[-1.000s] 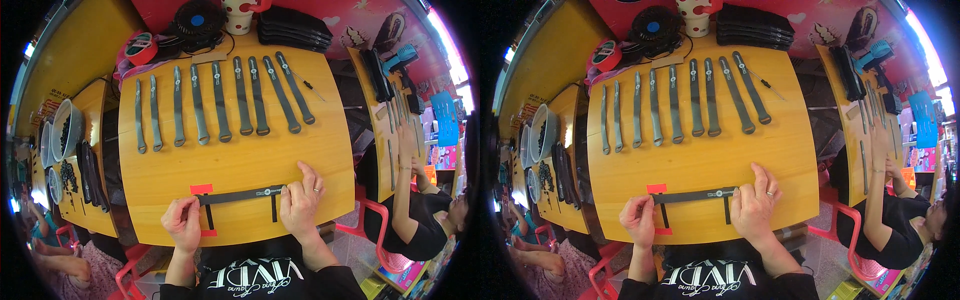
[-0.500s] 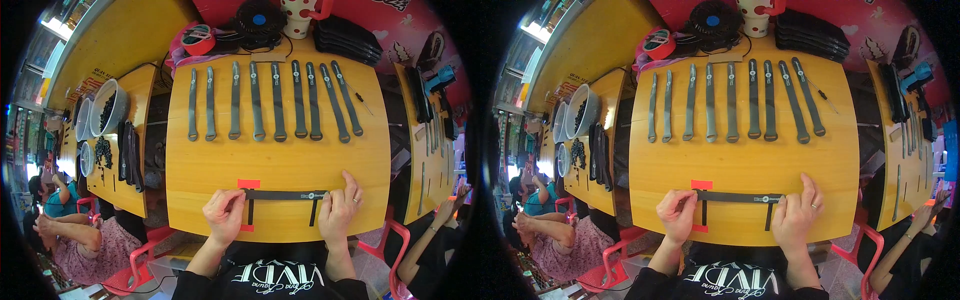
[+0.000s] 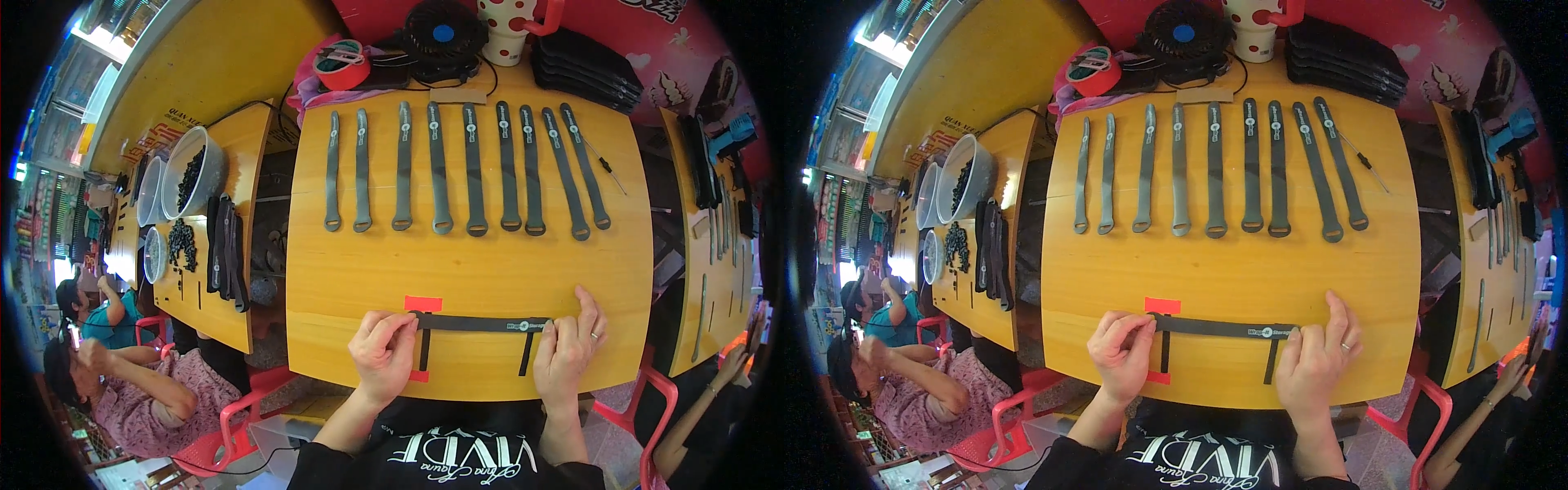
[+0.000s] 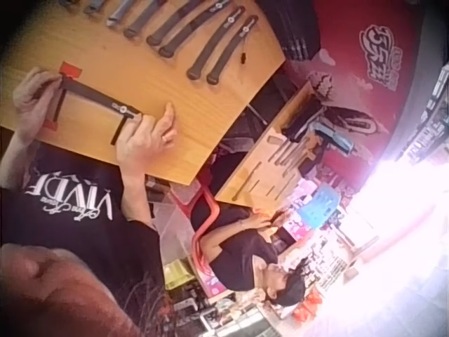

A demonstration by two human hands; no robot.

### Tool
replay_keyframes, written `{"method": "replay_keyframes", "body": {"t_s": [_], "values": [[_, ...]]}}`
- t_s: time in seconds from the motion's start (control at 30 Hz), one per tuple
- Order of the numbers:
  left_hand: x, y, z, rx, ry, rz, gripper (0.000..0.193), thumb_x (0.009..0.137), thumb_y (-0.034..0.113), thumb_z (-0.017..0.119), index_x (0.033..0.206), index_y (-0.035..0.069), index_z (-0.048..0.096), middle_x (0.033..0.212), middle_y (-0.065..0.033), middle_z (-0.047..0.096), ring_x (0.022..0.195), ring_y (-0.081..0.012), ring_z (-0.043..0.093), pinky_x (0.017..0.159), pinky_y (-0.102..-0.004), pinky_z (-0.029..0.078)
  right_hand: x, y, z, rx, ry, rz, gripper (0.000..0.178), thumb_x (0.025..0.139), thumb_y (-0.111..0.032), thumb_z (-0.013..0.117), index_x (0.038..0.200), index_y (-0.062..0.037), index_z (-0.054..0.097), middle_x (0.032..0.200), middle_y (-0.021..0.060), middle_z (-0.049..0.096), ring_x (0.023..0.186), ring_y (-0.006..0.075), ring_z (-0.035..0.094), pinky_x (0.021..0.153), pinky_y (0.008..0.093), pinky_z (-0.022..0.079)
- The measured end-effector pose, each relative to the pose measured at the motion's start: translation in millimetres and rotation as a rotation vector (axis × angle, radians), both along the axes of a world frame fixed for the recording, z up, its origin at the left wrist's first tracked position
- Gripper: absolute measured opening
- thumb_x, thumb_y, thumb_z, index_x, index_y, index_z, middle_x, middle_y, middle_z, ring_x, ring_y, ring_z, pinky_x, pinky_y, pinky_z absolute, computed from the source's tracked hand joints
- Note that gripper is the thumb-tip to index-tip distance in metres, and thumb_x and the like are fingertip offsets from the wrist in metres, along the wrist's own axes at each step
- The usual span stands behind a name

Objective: The recorder manually attaches small plastic components and buckles to black rubber straps.

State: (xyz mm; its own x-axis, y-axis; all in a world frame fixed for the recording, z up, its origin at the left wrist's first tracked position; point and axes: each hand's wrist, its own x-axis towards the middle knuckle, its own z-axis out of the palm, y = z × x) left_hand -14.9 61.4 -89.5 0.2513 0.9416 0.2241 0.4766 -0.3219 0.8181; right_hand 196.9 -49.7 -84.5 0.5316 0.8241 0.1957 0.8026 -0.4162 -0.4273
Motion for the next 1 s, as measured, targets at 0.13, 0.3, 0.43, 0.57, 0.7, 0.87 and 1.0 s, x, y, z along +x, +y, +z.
{"method": "replay_keyframes", "body": {"t_s": [0.13,0.3,0.43,0.57,0.7,0.87,1.0], "values": [[-0.6,0.3,0.4,0.007,-0.004,-0.001,0.011,0.079,-0.008,0.072,0.088,-0.002,0.068,0.08,-0.0083,0.06,0.063,-0.0131,0.058,0.054,-0.0227,0.045,-0.9,0.1,0.3,-0.015,0.015,-0.014,0.009,0.078,-0.003,0.062,0.075,0.0008,0.054,0.136,0.0213,0.047,0.125,0.0389,0.042,0.099,0.0504,0.03],[-1.5,0.6,0.9,0.017,0.021,0.002,0.011,0.079,-0.008,0.072,0.088,-0.003,0.068,0.08,-0.0095,0.06,0.064,-0.0147,0.059,0.055,-0.024,0.046,-0.9,0.7,0.7,-0.022,0.009,-0.011,0.009,0.078,-0.003,0.062,0.075,0.0009,0.054,0.137,0.0214,0.047,0.125,0.039,0.042,0.099,0.0501,0.03],[-0.3,0.5,0.1,0.026,0.043,0.004,0.011,0.079,-0.007,0.072,0.089,-0.002,0.068,0.08,-0.0099,0.06,0.064,-0.015,0.059,0.055,-0.0243,0.046,-0.5,0.8,0.9,-0.021,0.002,-0.005,0.009,0.078,-0.003,0.062,0.075,0.0007,0.054,0.137,0.0211,0.046,0.125,0.039,0.042,0.099,0.0506,0.029],[0.9,-0.4,0.1,0.025,0.041,0.017,0.011,0.079,-0.007,0.072,0.088,-0.002,0.068,0.08,-0.01,0.061,0.063,-0.0153,0.059,0.055,-0.0242,0.046,-2.8,3.3,3.5,-0.015,-0.013,-0.023,0.012,0.079,0.0,0.062,0.074,-0.0003,0.05,0.136,0.0198,0.048,0.122,0.0374,0.044,0.101,0.0474,0.03],[2.0,-0.1,-1.0,0.025,0.028,0.024,0.011,0.079,-0.007,0.072,0.088,-0.002,0.068,0.08,-0.0101,0.061,0.063,-0.0156,0.059,0.055,-0.0245,0.046,-2.5,3.2,3.4,-0.017,-0.015,-0.021,0.012,0.078,0.0,0.062,0.074,-0.0003,0.05,0.136,0.02,0.048,0.122,0.0375,0.044,0.101,0.0475,0.03],[2.6,-0.5,-0.5,0.047,0.05,0.026,0.011,0.078,-0.007,0.072,0.088,-0.002,0.068,0.079,-0.0104,0.061,0.062,-0.0159,0.059,0.055,-0.0249,0.046,-2.5,2.6,2.0,-0.024,-0.022,-0.019,0.012,0.079,0.0,0.062,0.075,-0.0006,0.051,0.136,0.0201,0.049,0.121,0.0375,0.044,0.1,0.0475,0.03],[3.0,-1.0,0.9,0.033,0.066,0.024,0.011,0.08,-0.006,0.071,0.09,-0.001,0.069,0.081,-0.0125,0.062,0.064,-0.0218,0.061,0.055,-0.028,0.048,-0.8,0.5,0.1,-0.03,0.007,-0.013,0.01,0.078,-0.003,0.062,0.074,0.0004,0.054,0.137,0.0215,0.046,0.125,0.0392,0.042,0.099,0.0508,0.029]]}}
